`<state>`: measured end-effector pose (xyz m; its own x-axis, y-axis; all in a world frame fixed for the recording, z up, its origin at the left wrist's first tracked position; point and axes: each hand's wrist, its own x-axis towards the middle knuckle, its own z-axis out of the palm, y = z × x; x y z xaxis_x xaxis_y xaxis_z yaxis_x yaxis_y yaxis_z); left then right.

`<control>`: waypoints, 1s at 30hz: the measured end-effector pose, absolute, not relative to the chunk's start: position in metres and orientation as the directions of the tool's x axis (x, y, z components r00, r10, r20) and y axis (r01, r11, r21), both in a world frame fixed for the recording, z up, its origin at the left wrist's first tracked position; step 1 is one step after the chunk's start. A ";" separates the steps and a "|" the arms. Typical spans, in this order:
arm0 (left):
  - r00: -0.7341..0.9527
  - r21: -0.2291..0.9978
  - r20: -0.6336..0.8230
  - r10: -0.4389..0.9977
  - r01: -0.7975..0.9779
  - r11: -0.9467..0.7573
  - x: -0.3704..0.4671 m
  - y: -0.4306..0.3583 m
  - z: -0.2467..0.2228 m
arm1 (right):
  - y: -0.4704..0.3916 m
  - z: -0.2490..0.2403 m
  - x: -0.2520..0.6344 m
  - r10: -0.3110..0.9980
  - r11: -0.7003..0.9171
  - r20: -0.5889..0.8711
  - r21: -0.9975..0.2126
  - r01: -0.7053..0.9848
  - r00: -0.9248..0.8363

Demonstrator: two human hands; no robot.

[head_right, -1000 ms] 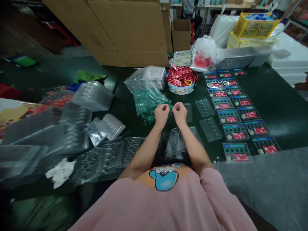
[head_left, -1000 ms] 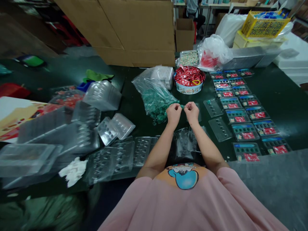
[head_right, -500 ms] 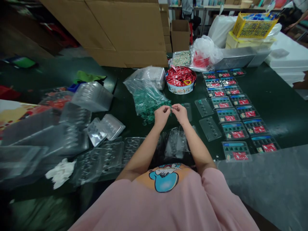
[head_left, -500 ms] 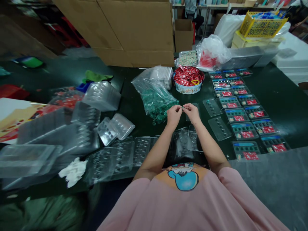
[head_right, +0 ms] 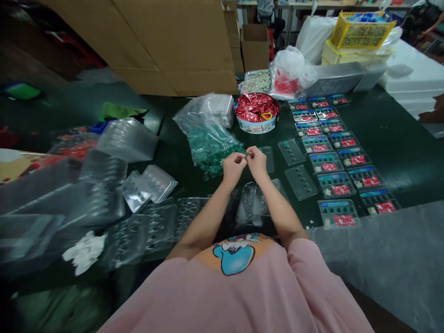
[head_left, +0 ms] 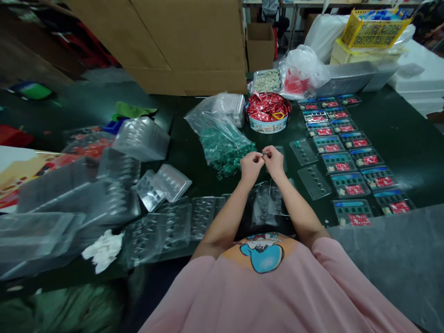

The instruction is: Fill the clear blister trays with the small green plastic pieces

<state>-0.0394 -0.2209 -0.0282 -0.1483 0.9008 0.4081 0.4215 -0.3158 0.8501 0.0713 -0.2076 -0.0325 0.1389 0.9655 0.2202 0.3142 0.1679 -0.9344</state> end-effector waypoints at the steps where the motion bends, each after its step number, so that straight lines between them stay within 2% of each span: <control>1: -0.123 0.854 0.416 0.901 0.394 -0.340 -0.039 -0.222 -0.027 | -0.206 -0.034 0.073 0.967 0.185 0.219 -0.955 0.231 0.131; 3: -0.076 0.892 0.394 0.916 0.274 -0.361 -0.040 -0.222 -0.026 | -0.204 -0.036 0.077 0.979 0.172 0.172 -0.985 0.008 0.108; 6: -0.010 0.945 0.325 0.946 0.049 -0.324 -0.044 -0.223 -0.027 | -0.203 -0.040 0.082 0.999 0.023 0.011 -0.944 -0.329 0.039; 8: 0.059 0.949 0.316 0.947 -0.018 -0.315 -0.048 -0.222 -0.028 | -0.205 -0.042 0.084 0.998 -0.069 -0.066 -0.884 -0.463 -0.023; 10: 0.134 0.943 0.331 0.934 -0.011 -0.332 -0.052 -0.221 -0.028 | -0.208 -0.043 0.084 0.992 -0.127 -0.102 -0.839 -0.529 -0.076; 17: 0.292 0.927 0.299 0.909 0.136 -0.349 -0.060 -0.220 -0.011 | -0.216 -0.042 0.083 0.949 -0.272 -0.108 -0.757 -0.594 -0.297; 21: 0.272 0.911 0.326 0.906 0.166 -0.377 -0.060 -0.222 -0.010 | -0.217 -0.044 0.082 0.938 -0.303 -0.118 -0.735 -0.607 -0.325; 27: 0.202 0.899 0.376 0.904 0.159 -0.409 -0.058 -0.224 -0.018 | -0.219 -0.043 0.091 0.949 -0.240 -0.095 -0.833 -0.498 -0.299; 30: 0.161 0.920 0.357 0.920 0.110 -0.377 -0.057 -0.221 -0.021 | -0.218 -0.043 0.098 0.973 -0.122 -0.031 -0.909 -0.398 -0.227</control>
